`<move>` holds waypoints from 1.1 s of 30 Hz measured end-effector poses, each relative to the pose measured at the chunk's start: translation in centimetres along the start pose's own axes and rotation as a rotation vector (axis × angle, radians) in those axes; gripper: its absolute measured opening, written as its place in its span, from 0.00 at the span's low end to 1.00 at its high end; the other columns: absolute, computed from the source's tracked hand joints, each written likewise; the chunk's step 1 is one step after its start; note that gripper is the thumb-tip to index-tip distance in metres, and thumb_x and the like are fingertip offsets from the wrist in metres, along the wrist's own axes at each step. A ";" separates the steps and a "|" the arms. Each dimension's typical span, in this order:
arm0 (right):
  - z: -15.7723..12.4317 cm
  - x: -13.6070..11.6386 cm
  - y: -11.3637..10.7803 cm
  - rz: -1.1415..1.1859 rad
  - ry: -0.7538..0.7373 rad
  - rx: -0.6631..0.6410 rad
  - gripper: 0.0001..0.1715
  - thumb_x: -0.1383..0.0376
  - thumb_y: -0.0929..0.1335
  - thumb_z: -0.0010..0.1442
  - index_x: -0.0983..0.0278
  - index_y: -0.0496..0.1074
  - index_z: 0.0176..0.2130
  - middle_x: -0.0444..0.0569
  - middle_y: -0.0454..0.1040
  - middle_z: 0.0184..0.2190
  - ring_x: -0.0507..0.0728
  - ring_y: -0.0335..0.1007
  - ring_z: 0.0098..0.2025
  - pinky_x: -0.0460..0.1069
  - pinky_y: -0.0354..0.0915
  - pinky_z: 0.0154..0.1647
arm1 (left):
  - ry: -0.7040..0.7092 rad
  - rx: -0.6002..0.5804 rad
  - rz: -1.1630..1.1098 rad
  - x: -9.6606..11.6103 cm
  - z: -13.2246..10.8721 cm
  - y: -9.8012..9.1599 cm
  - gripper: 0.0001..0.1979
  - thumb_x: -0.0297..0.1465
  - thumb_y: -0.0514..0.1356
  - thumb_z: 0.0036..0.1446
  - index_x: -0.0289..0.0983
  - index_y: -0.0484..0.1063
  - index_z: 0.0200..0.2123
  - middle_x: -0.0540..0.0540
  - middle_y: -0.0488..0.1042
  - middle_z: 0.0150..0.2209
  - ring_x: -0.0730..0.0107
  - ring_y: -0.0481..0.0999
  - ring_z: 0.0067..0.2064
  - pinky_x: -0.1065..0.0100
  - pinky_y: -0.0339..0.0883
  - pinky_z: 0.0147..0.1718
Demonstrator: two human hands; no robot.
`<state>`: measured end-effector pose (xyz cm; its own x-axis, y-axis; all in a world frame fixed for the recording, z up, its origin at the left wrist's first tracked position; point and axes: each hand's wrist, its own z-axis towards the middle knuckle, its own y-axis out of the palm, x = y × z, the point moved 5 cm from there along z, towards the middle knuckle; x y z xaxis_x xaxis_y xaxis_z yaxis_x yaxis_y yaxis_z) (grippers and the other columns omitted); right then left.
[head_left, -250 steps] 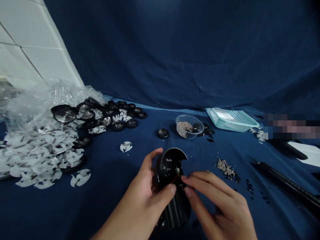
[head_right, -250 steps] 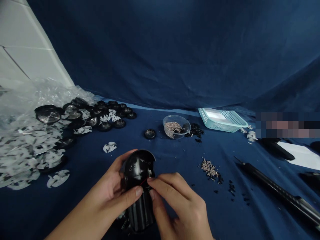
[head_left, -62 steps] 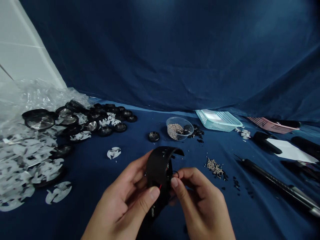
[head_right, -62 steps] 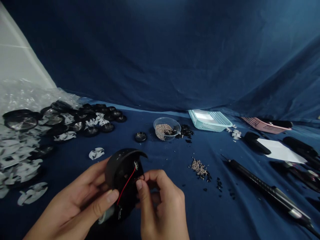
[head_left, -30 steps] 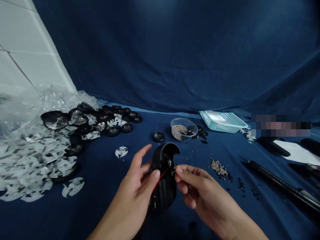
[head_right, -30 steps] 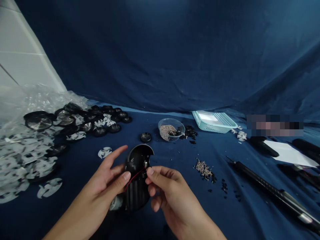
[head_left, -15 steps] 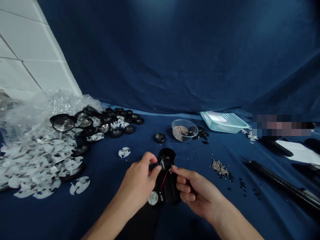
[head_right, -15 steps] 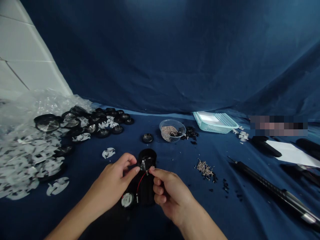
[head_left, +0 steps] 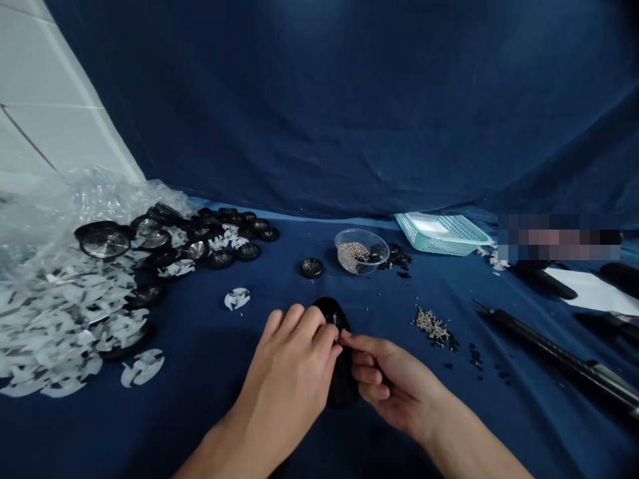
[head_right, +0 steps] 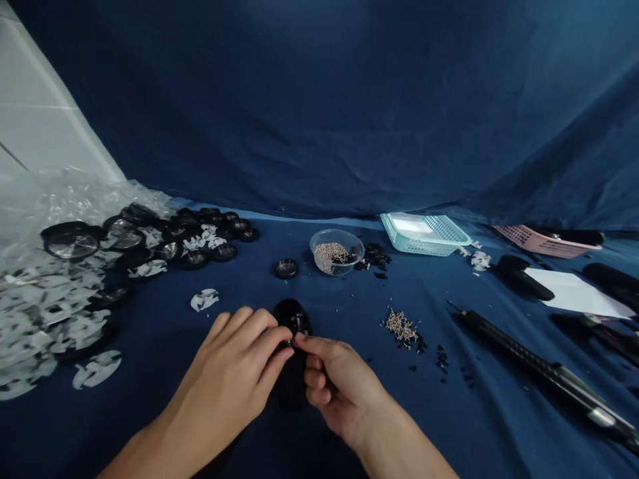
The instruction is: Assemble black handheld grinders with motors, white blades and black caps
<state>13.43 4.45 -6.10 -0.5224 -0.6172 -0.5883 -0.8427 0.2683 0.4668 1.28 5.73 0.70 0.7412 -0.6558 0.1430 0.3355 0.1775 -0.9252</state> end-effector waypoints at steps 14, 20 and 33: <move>-2.6 -4.2 -0.5 -0.882 -0.889 0.055 0.09 0.65 0.74 0.54 0.53 0.80 0.37 0.43 0.73 0.45 0.56 0.65 0.48 0.50 0.58 0.47 | -0.046 -0.075 -0.059 -0.4 0.1 1.3 0.13 0.25 0.46 0.65 0.37 0.70 0.35 0.44 0.69 0.35 0.59 0.66 0.37 0.58 0.57 0.36; -1.6 -4.1 0.6 -0.993 -0.983 -0.109 0.05 0.62 0.73 0.58 0.52 0.79 0.37 0.40 0.78 0.34 0.54 0.69 0.39 0.53 0.61 0.46 | -0.104 -0.076 -0.241 -0.8 -0.1 1.1 0.13 0.24 0.46 0.65 0.38 0.69 0.34 0.46 0.69 0.34 0.61 0.66 0.38 0.59 0.59 0.37; -1.2 -4.0 1.1 -1.074 -1.133 -0.198 0.05 0.65 0.69 0.63 0.61 0.74 0.33 0.43 0.74 0.30 0.53 0.66 0.36 0.49 0.63 0.39 | -0.308 -0.103 -0.501 -1.8 0.4 0.4 0.11 0.24 0.55 0.60 0.38 0.72 0.26 0.51 0.71 0.30 0.68 0.73 0.34 0.67 0.61 0.33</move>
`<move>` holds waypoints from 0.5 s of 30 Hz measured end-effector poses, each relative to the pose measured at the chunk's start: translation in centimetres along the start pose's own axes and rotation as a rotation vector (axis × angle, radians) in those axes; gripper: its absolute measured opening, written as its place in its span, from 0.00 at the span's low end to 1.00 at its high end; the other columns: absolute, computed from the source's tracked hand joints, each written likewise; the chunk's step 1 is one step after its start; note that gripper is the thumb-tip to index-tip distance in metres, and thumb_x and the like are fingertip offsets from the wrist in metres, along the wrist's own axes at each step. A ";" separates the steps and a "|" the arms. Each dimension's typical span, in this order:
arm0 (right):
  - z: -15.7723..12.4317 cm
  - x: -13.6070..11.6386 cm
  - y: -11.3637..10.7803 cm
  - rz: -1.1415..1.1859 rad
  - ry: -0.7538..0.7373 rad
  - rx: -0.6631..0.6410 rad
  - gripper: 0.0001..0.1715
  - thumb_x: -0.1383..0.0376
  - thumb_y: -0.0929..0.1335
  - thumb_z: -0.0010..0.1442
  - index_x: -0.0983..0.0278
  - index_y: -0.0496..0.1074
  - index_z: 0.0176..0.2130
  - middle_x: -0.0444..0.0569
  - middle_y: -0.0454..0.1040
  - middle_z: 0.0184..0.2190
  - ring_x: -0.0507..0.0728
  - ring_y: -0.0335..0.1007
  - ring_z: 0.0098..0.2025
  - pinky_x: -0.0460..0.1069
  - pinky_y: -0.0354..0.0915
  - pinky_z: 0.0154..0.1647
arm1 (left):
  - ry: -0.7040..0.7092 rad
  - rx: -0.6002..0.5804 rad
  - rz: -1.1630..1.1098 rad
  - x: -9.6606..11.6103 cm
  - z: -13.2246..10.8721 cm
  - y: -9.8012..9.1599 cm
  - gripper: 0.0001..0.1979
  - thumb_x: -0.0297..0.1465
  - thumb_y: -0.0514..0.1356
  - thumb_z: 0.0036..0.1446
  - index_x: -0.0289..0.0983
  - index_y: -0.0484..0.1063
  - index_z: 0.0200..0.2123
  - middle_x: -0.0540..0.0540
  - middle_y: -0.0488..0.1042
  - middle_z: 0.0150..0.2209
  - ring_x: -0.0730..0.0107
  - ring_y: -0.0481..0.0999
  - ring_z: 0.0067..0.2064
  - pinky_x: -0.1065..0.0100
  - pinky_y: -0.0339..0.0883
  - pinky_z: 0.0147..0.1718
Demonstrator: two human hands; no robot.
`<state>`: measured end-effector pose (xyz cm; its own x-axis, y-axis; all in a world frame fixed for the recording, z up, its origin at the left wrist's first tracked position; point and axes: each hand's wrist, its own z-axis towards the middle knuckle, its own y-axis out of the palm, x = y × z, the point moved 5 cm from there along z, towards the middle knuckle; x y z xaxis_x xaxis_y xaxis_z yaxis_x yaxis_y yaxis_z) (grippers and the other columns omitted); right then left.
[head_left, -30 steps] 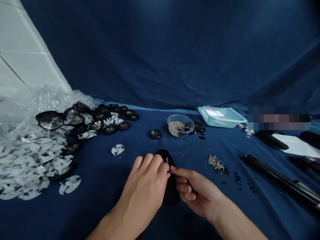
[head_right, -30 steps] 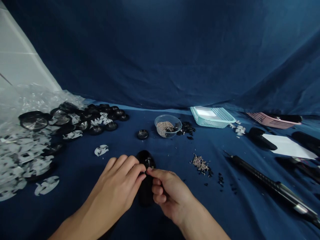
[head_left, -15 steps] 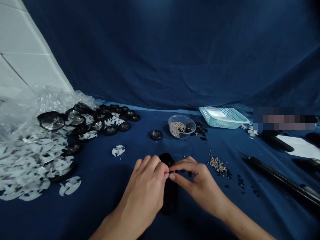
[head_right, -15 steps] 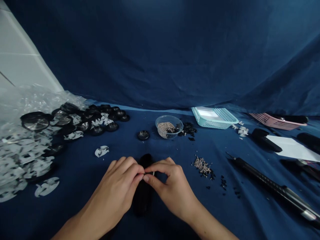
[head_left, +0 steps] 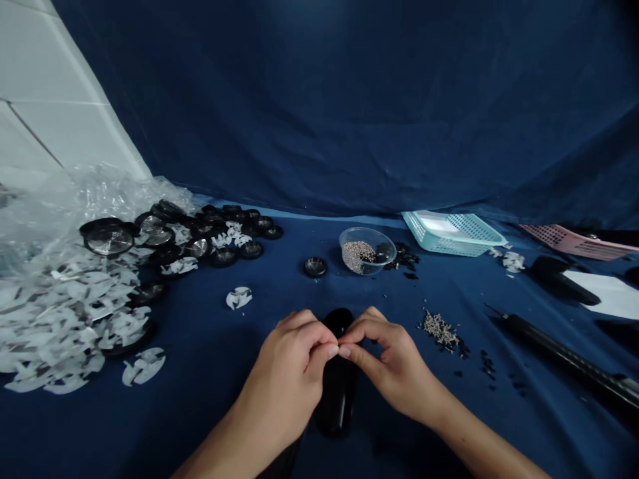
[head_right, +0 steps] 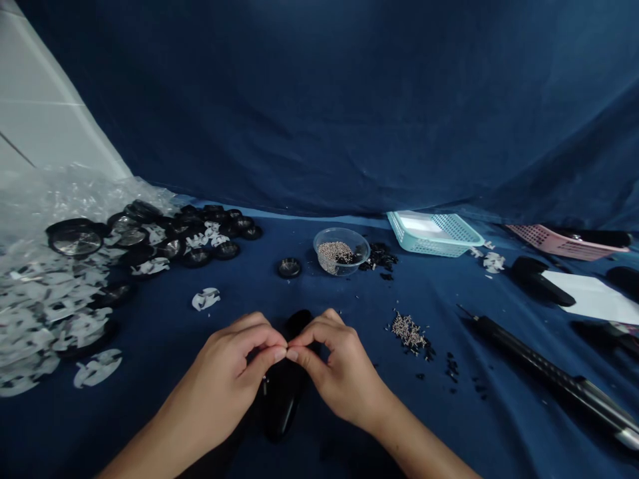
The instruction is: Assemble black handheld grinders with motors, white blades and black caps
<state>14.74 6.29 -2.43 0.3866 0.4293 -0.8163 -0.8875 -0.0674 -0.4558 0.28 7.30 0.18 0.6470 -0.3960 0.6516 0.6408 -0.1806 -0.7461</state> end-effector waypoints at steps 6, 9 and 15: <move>-1.2 -0.5 0.3 -0.175 -0.097 0.045 0.05 0.71 0.65 0.64 0.62 0.69 0.38 0.46 0.72 0.34 0.56 0.63 0.39 0.53 0.60 0.43 | -0.044 -0.023 -0.054 0.0 0.3 0.0 0.11 0.24 0.56 0.59 0.38 0.74 0.25 0.53 0.71 0.28 0.72 0.73 0.32 0.70 0.61 0.30; -1.8 -0.3 0.5 -0.259 -0.121 0.021 0.07 0.73 0.64 0.64 0.61 0.68 0.40 0.48 0.70 0.35 0.57 0.62 0.40 0.54 0.58 0.42 | -0.033 -0.047 -0.083 0.1 0.3 0.4 0.11 0.23 0.57 0.58 0.39 0.75 0.26 0.53 0.73 0.29 0.73 0.73 0.32 0.71 0.62 0.31; -2.8 0.5 0.4 -0.353 -0.162 -0.046 0.08 0.73 0.63 0.64 0.61 0.65 0.41 0.47 0.69 0.37 0.58 0.61 0.40 0.54 0.55 0.40 | -0.015 -0.105 -0.072 0.1 0.4 0.3 0.12 0.23 0.57 0.58 0.40 0.77 0.27 0.53 0.74 0.30 0.74 0.74 0.31 0.72 0.64 0.31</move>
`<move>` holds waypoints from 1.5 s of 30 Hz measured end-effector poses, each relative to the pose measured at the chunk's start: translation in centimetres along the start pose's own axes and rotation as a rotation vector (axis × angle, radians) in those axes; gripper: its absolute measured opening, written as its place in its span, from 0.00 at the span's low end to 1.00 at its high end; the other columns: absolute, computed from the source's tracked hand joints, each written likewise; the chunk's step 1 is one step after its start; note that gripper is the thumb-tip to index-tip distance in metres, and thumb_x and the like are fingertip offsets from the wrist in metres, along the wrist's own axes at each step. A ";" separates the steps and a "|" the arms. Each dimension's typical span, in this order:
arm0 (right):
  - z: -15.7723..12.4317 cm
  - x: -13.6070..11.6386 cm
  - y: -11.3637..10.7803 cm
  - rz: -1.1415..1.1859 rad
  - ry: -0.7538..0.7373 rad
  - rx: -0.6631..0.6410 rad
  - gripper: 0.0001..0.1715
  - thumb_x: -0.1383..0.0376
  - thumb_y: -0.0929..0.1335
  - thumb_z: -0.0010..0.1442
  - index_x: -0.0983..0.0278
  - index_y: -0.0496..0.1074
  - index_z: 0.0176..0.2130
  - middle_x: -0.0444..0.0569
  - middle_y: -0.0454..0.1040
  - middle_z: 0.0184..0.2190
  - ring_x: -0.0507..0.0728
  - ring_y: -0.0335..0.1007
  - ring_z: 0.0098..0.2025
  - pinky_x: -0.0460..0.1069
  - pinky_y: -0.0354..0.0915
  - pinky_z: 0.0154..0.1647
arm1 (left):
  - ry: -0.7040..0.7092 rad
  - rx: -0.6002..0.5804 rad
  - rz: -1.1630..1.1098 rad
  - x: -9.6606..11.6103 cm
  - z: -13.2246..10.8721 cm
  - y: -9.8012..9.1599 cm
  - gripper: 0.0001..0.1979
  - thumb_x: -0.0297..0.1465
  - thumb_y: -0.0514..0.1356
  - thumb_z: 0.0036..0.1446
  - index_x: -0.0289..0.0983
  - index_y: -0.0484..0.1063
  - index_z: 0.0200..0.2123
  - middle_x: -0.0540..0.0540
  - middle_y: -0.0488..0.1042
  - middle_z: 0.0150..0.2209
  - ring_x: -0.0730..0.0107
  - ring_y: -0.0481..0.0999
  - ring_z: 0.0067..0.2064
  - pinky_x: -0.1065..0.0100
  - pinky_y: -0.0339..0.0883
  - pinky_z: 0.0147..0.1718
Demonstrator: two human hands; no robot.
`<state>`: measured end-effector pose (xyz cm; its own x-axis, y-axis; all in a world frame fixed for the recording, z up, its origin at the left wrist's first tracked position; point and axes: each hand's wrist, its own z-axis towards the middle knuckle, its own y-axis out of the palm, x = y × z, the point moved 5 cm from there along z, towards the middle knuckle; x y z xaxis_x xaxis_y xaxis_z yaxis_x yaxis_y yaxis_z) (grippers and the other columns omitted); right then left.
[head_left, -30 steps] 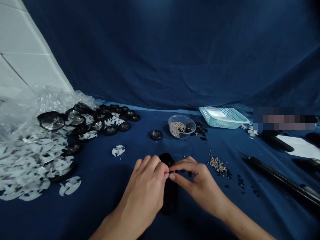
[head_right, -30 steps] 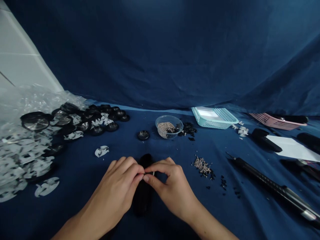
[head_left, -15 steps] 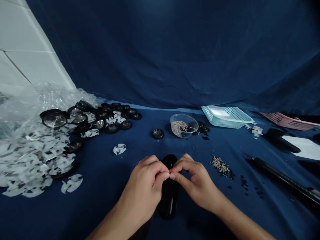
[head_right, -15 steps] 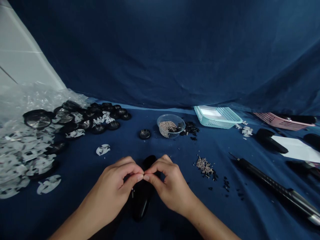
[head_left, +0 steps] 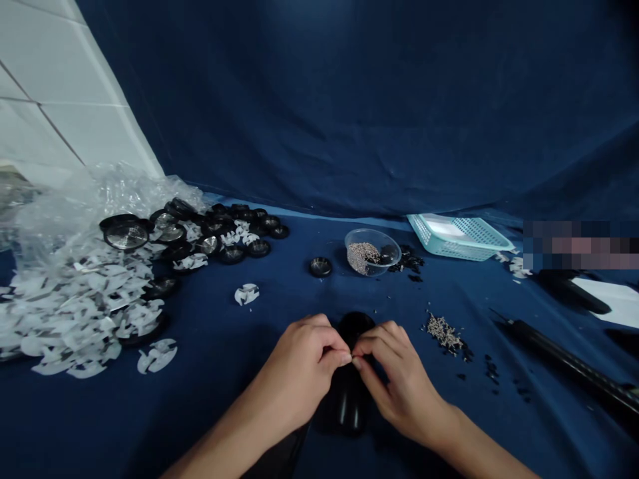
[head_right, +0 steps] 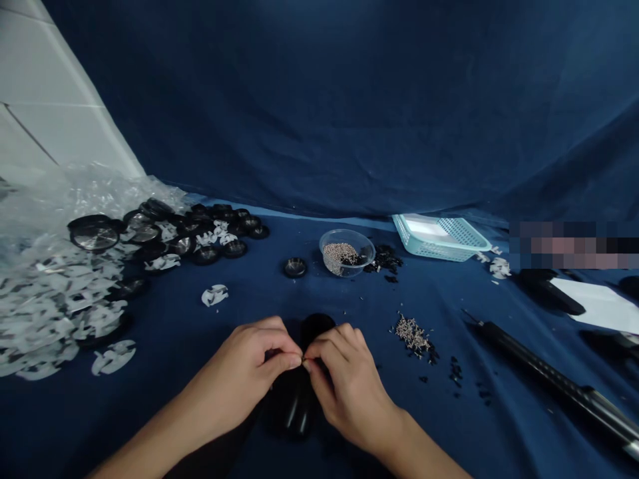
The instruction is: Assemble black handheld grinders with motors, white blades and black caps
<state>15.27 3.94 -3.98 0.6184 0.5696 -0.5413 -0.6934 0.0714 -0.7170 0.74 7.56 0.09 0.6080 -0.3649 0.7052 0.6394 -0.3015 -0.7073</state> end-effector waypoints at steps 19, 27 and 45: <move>-2.1 1.5 -0.5 0.016 0.030 0.044 0.10 0.74 0.59 0.65 0.61 0.61 0.43 0.56 0.58 0.57 0.60 0.55 0.60 0.58 0.60 0.58 | 0.016 -0.084 0.666 3.5 -0.9 3.4 0.17 0.45 0.63 0.52 0.35 0.79 0.29 0.37 0.80 0.27 0.45 0.79 0.32 0.48 0.68 0.36; -2.3 1.1 -1.1 -0.028 -0.090 0.088 0.11 0.75 0.61 0.63 0.62 0.62 0.43 0.55 0.54 0.62 0.64 0.45 0.66 0.64 0.52 0.64 | -0.004 -0.004 0.673 3.5 -0.6 3.8 0.11 0.36 0.63 0.47 0.33 0.77 0.26 0.36 0.79 0.28 0.45 0.76 0.37 0.49 0.64 0.42; -0.8 -1.7 -1.3 0.067 -0.114 -0.009 0.07 0.73 0.61 0.63 0.61 0.64 0.41 0.54 0.55 0.62 0.63 0.46 0.66 0.62 0.52 0.63 | -0.445 0.039 -0.161 2.0 -6.0 2.9 0.15 0.35 0.54 0.59 0.40 0.68 0.49 0.48 0.77 0.30 0.63 0.80 0.28 0.66 0.74 0.22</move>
<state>15.39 2.21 -2.51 0.5242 0.6625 -0.5351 -0.7282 0.0229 -0.6850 0.95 0.72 -0.85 0.6366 0.0990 0.7648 0.7542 -0.2868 -0.5907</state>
